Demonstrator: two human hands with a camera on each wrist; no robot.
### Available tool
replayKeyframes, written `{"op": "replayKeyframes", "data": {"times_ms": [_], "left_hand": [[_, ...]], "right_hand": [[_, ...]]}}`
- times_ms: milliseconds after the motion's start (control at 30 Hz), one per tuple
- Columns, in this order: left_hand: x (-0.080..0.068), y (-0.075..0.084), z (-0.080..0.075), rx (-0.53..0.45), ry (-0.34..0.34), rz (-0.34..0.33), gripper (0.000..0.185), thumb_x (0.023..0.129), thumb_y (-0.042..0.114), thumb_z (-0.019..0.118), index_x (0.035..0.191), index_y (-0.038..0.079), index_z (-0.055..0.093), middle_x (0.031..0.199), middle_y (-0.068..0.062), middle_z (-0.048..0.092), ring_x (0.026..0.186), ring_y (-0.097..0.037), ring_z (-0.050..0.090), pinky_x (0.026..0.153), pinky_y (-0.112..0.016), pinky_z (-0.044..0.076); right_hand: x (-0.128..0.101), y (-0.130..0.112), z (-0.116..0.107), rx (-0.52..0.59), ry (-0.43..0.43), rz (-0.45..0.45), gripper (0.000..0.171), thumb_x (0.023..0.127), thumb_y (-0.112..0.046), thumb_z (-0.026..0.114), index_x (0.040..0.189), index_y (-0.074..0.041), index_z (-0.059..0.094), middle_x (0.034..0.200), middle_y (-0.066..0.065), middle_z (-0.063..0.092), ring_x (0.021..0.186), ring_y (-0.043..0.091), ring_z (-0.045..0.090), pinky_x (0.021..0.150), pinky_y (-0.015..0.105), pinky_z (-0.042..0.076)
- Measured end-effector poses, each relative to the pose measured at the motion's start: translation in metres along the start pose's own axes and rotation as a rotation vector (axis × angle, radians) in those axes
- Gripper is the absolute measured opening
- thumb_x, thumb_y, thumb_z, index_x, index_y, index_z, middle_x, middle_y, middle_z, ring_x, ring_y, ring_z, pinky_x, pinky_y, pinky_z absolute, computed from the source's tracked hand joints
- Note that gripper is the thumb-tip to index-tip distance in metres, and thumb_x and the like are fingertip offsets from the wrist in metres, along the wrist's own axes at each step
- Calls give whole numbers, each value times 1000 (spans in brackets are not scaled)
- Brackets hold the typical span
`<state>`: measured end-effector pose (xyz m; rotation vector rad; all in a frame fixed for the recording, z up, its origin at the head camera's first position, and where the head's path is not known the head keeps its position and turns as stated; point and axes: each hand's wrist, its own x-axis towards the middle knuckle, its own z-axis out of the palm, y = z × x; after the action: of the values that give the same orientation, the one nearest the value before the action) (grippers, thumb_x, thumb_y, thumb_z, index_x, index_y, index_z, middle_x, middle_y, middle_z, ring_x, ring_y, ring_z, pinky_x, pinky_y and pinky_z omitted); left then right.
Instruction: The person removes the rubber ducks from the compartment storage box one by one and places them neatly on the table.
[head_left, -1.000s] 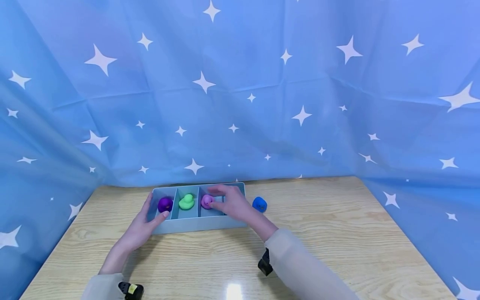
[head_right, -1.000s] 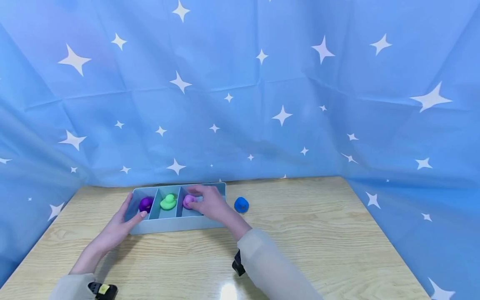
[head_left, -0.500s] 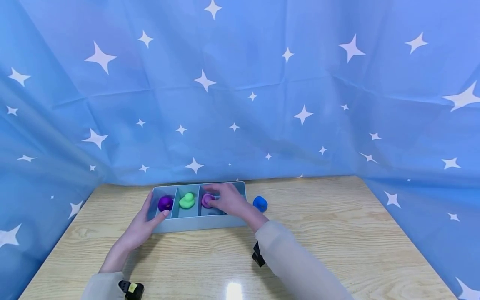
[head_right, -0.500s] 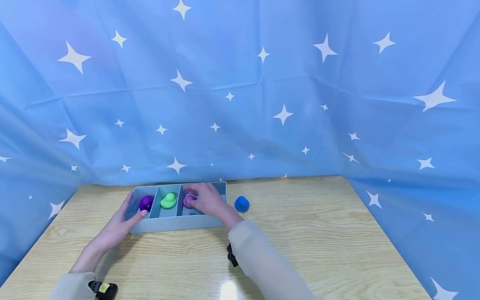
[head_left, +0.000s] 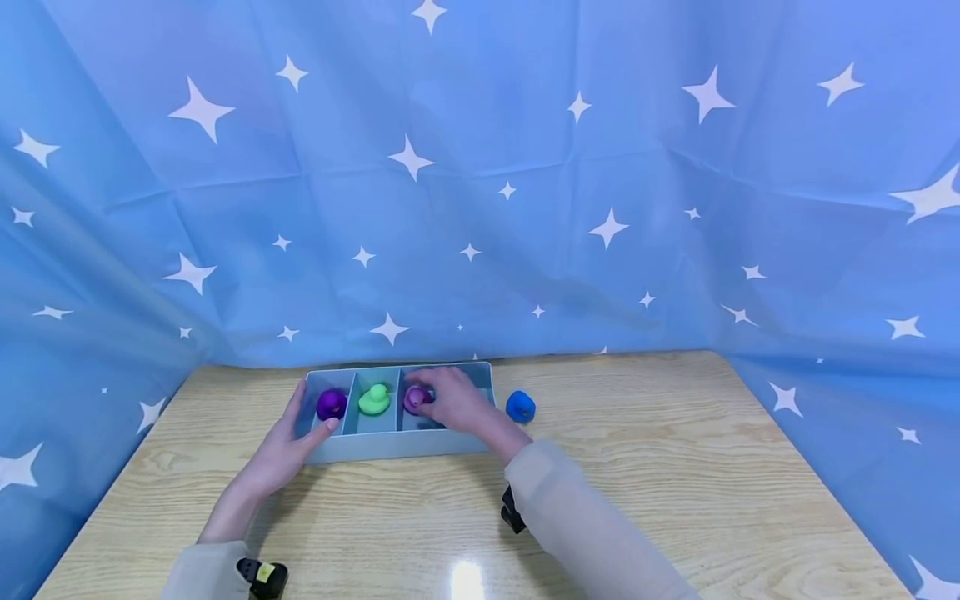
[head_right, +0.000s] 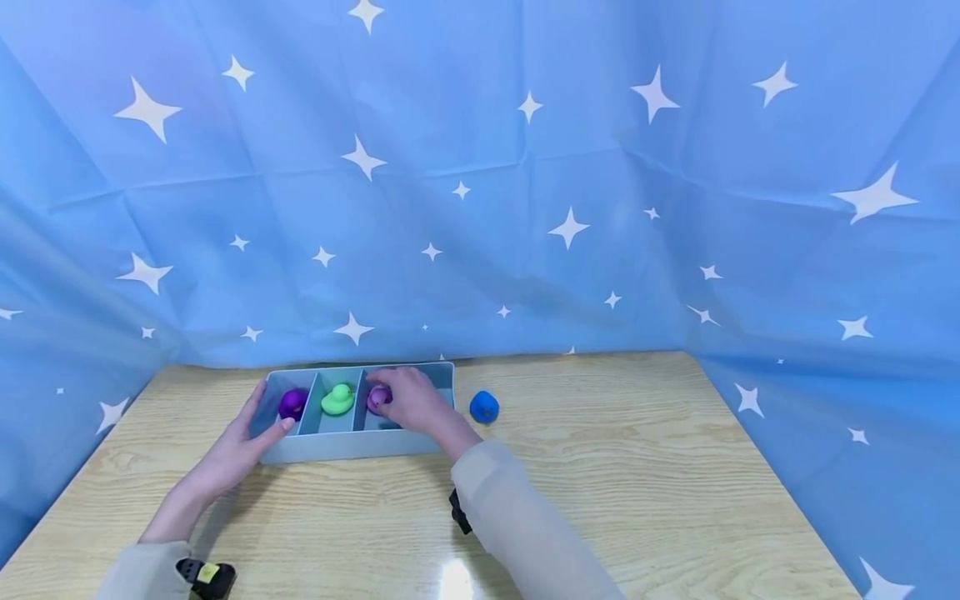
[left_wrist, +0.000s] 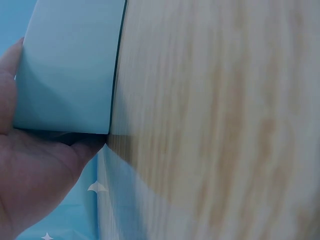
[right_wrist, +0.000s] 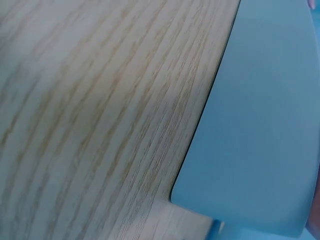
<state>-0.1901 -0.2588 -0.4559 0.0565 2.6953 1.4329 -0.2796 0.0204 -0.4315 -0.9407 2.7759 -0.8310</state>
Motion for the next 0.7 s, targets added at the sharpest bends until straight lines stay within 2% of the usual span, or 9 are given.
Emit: {"op": "replayKeyframes", "data": {"times_ms": [300,700], "left_hand": [[0,-1,-1,-8,-6,-10,100,104,44,60,163,8,-13,166,-32,-2,150,-56,3,116,-71,12],[1,-1,0,27,-7,0,106,101,47,63,163,6,-13,166,-33,0,149,-57,7,115,-72,16]], "right_hand": [[2,-5,0,-76,-22,-24,45,94,-12,77,138,-10,66,129,8,68,120,27,60,104,38,49],[3,-7,3,-112,1,-31,38,93,-10,78,130,-7,71,121,9,72,116,27,62,101,35,51]]}}
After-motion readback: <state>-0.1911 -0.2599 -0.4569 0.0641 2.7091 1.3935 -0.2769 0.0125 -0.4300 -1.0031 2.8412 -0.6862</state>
